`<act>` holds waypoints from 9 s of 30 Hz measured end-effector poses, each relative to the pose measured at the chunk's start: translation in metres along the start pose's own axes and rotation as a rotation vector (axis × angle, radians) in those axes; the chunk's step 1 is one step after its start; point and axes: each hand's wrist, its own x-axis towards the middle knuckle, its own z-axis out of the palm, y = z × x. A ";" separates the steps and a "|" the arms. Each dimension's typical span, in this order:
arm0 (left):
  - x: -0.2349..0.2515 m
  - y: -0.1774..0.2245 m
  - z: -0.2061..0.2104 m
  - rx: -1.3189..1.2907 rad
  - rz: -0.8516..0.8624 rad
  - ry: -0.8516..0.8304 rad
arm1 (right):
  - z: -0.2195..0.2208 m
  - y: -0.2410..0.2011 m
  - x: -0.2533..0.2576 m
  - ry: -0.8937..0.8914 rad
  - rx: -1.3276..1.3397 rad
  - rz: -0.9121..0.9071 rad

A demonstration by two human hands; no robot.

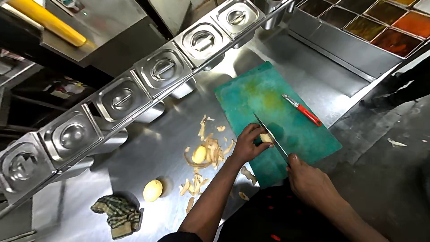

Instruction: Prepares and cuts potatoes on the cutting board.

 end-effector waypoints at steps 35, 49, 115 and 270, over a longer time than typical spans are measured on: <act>0.000 0.001 0.000 0.105 -0.112 -0.128 | -0.018 0.004 0.021 -0.022 -0.081 0.003; -0.004 -0.001 0.003 0.126 -0.079 -0.062 | -0.027 -0.013 0.010 -0.075 -0.187 0.019; 0.008 0.005 -0.040 0.265 -0.539 -0.134 | -0.004 0.004 0.009 -0.026 -0.013 -0.038; -0.022 0.018 -0.022 0.235 -0.407 -0.066 | -0.004 -0.029 -0.018 -0.326 -0.090 0.103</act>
